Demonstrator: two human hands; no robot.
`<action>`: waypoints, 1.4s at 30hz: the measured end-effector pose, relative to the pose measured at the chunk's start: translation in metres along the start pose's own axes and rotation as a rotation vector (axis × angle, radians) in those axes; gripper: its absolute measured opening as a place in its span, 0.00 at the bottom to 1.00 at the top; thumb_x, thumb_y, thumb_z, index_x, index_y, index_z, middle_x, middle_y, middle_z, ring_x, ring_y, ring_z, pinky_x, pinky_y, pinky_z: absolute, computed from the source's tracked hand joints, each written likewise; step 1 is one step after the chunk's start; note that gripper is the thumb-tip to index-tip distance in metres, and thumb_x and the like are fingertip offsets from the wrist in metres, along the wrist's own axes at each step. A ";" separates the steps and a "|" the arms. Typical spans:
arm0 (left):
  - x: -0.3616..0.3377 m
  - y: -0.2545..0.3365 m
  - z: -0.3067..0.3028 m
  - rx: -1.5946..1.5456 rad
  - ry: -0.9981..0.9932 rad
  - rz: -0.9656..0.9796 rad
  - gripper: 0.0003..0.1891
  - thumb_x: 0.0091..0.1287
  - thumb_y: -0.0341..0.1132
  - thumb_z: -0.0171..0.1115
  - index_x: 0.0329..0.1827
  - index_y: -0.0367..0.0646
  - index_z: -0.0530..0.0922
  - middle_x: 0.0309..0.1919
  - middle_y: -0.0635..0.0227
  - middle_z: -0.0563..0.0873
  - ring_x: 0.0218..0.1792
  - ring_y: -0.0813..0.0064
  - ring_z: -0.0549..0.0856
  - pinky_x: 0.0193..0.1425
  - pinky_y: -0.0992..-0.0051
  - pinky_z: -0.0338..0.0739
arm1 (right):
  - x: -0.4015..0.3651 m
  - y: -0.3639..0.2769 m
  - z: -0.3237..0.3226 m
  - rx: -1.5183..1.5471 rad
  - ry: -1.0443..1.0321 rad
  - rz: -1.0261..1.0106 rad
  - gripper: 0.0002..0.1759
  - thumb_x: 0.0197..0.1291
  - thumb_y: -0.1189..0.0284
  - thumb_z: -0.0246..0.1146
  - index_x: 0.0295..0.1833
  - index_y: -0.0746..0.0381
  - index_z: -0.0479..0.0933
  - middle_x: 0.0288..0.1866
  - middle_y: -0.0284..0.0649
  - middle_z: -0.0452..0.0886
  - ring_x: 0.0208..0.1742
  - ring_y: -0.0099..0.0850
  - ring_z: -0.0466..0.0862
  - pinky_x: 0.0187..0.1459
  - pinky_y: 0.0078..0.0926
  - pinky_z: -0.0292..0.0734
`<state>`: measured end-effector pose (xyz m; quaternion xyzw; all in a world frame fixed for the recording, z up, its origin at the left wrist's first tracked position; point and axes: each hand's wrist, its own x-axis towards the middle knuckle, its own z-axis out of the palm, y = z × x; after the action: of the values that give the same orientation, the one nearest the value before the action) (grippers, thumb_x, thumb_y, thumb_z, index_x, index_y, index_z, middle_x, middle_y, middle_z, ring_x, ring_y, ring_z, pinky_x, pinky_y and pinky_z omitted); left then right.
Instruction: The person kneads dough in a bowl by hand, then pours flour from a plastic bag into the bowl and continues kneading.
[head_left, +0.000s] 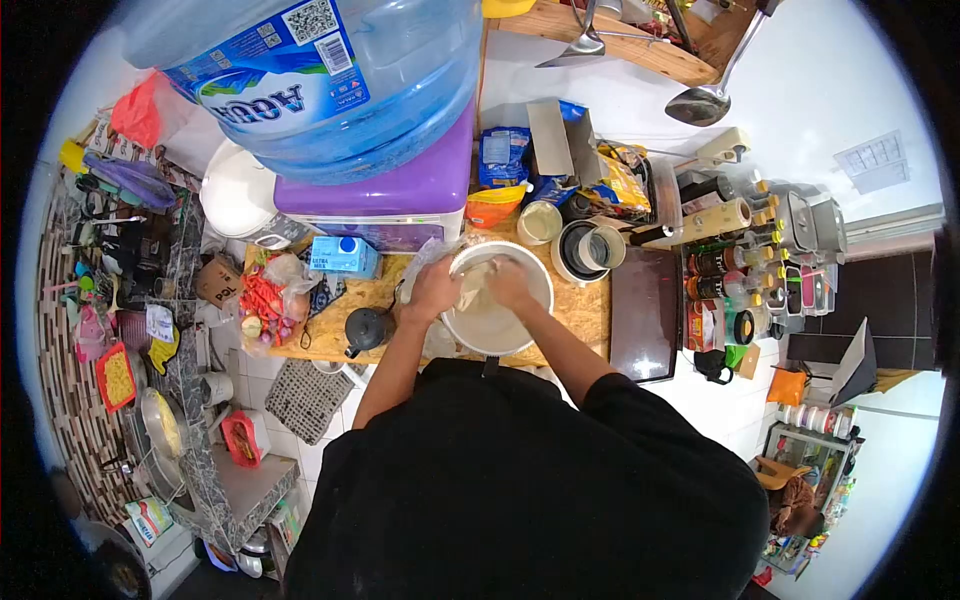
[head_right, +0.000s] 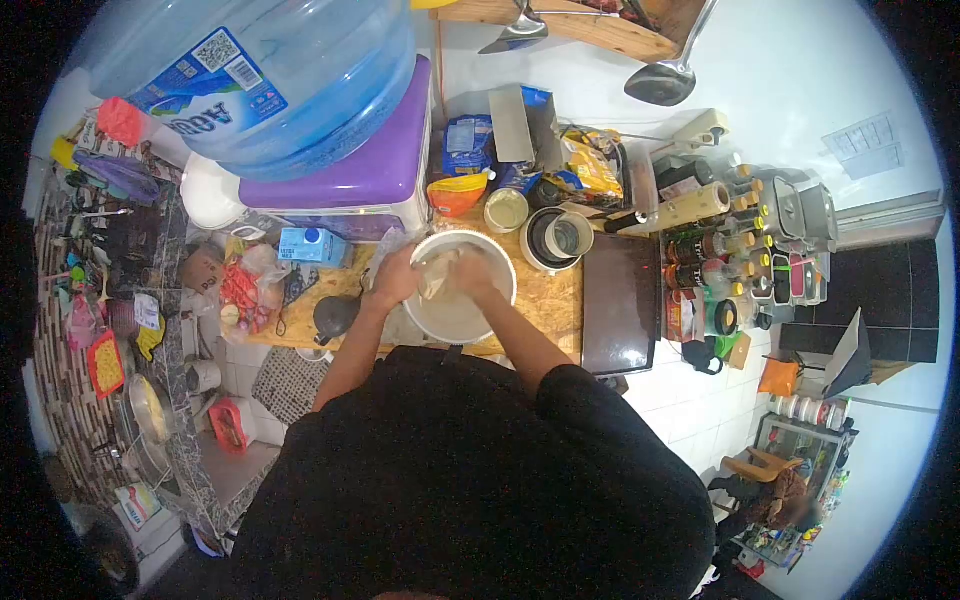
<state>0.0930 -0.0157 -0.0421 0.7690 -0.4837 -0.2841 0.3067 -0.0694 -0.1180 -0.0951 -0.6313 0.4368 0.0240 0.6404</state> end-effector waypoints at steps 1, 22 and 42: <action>0.000 0.001 0.001 -0.001 -0.002 0.003 0.15 0.59 0.36 0.61 0.48 0.38 0.79 0.41 0.45 0.85 0.46 0.43 0.83 0.53 0.52 0.76 | 0.013 0.019 0.021 -0.325 0.264 -0.100 0.33 0.59 0.54 0.64 0.64 0.63 0.69 0.62 0.53 0.75 0.64 0.51 0.73 0.61 0.49 0.71; 0.003 -0.001 -0.001 0.034 -0.033 -0.002 0.17 0.58 0.35 0.58 0.48 0.36 0.79 0.42 0.43 0.84 0.47 0.42 0.82 0.53 0.51 0.75 | -0.023 -0.010 0.080 -0.742 0.355 -0.075 0.18 0.63 0.58 0.53 0.49 0.58 0.79 0.49 0.54 0.78 0.55 0.49 0.76 0.57 0.55 0.66; 0.000 -0.004 -0.008 0.005 -0.072 -0.043 0.20 0.58 0.32 0.59 0.56 0.40 0.78 0.44 0.44 0.85 0.48 0.43 0.83 0.54 0.55 0.77 | 0.034 0.001 0.037 -0.925 0.288 -0.636 0.14 0.59 0.58 0.59 0.37 0.55 0.82 0.33 0.43 0.84 0.33 0.45 0.83 0.41 0.49 0.76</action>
<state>0.1015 -0.0129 -0.0403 0.7693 -0.4784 -0.3168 0.2810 -0.0291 -0.1051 -0.1223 -0.9427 0.2524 -0.0674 0.2075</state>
